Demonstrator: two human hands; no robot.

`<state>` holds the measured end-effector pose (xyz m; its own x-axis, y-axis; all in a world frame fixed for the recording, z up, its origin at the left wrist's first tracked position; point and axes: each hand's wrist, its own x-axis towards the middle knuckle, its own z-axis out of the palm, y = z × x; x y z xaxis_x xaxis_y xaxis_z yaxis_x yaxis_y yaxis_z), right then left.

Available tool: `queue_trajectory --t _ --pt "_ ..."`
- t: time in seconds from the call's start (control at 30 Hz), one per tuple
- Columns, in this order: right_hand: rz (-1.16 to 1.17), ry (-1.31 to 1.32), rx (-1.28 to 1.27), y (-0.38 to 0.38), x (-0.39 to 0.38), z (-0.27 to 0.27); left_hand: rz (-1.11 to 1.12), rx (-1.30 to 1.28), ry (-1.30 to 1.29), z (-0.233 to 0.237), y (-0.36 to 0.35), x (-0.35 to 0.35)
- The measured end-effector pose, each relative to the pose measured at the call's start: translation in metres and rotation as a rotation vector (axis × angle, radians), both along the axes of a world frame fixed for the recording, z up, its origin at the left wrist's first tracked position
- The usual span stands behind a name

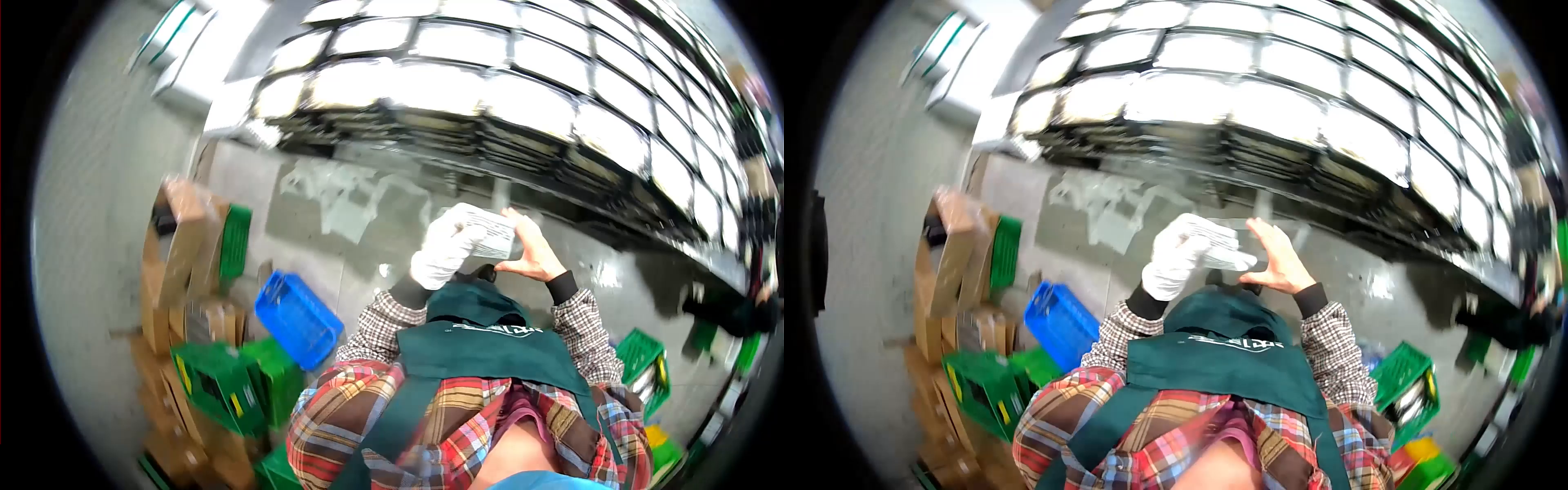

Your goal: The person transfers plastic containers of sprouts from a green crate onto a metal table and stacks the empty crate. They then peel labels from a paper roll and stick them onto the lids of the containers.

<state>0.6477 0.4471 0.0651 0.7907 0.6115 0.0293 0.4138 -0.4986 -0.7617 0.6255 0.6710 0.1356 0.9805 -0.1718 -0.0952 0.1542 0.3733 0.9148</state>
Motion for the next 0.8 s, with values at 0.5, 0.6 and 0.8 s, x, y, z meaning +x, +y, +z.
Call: queue_trajectory --t 0.5,0.6,0.8 --pt "0.62 0.128 0.134 0.338 -0.026 -0.054 1.796 0.13 -0.266 0.069 0.349 -0.2" --pt "0.781 -0.004 0.197 0.468 -0.054 -0.007 1.833 0.226 -0.502 0.102 0.43 -0.255" --pt "0.864 -0.228 0.422 0.595 -0.035 0.061 1.596 0.43 -0.483 0.161 0.485 -0.259"
